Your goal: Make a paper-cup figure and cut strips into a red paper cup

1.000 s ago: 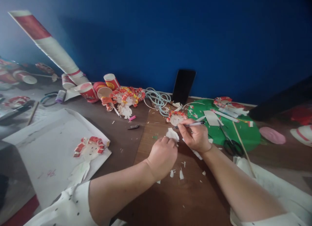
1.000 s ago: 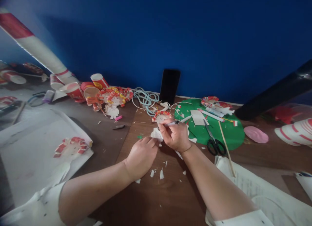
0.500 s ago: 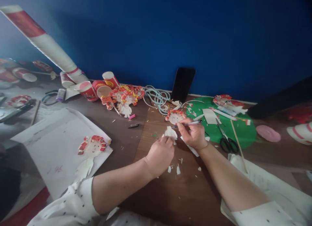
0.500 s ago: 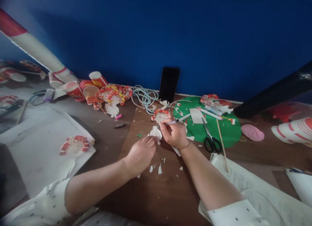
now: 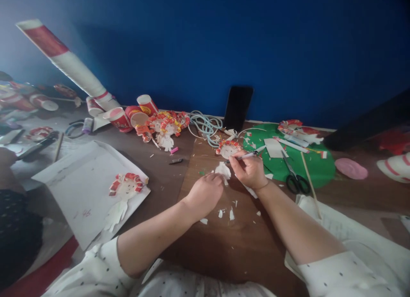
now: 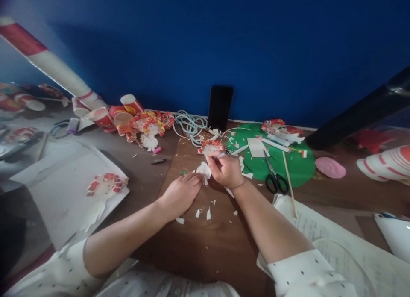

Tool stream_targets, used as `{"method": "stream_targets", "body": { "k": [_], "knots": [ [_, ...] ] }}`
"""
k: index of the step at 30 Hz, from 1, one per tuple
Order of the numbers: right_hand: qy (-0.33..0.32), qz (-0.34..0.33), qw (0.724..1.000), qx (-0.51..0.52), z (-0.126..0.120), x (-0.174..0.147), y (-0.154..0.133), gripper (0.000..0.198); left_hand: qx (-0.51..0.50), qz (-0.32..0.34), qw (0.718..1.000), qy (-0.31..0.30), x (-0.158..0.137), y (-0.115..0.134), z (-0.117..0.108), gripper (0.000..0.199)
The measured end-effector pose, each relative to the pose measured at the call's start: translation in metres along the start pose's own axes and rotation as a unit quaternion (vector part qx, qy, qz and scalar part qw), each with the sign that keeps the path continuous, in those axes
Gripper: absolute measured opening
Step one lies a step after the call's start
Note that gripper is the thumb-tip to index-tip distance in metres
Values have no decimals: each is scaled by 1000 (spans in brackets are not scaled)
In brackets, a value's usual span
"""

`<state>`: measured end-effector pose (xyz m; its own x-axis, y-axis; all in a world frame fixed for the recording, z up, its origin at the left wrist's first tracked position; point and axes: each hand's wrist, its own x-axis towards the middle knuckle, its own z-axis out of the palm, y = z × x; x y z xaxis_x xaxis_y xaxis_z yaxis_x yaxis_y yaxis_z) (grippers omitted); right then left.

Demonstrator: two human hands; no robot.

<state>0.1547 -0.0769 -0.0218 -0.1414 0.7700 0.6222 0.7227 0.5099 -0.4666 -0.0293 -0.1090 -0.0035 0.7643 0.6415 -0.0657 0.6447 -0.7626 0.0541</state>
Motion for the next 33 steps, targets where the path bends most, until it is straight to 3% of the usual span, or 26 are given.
{"method": "stream_targets", "body": {
  "k": [11,20,24,33],
  "knots": [
    [-1,-29,1000,-11,1,1,-4,14,42,26,997,51,-4,4,13,38],
    [39,96,994,39,-10,7,-22,10,36,34,998,43,-5,2,17,34],
    [-9,98,995,28,-11,0,-25,12,14,21,999,39,-7,1,16,38],
    [27,122,992,34,-5,-12,-17,12,-13,22,998,59,-12,-4,19,41]
  ]
}}
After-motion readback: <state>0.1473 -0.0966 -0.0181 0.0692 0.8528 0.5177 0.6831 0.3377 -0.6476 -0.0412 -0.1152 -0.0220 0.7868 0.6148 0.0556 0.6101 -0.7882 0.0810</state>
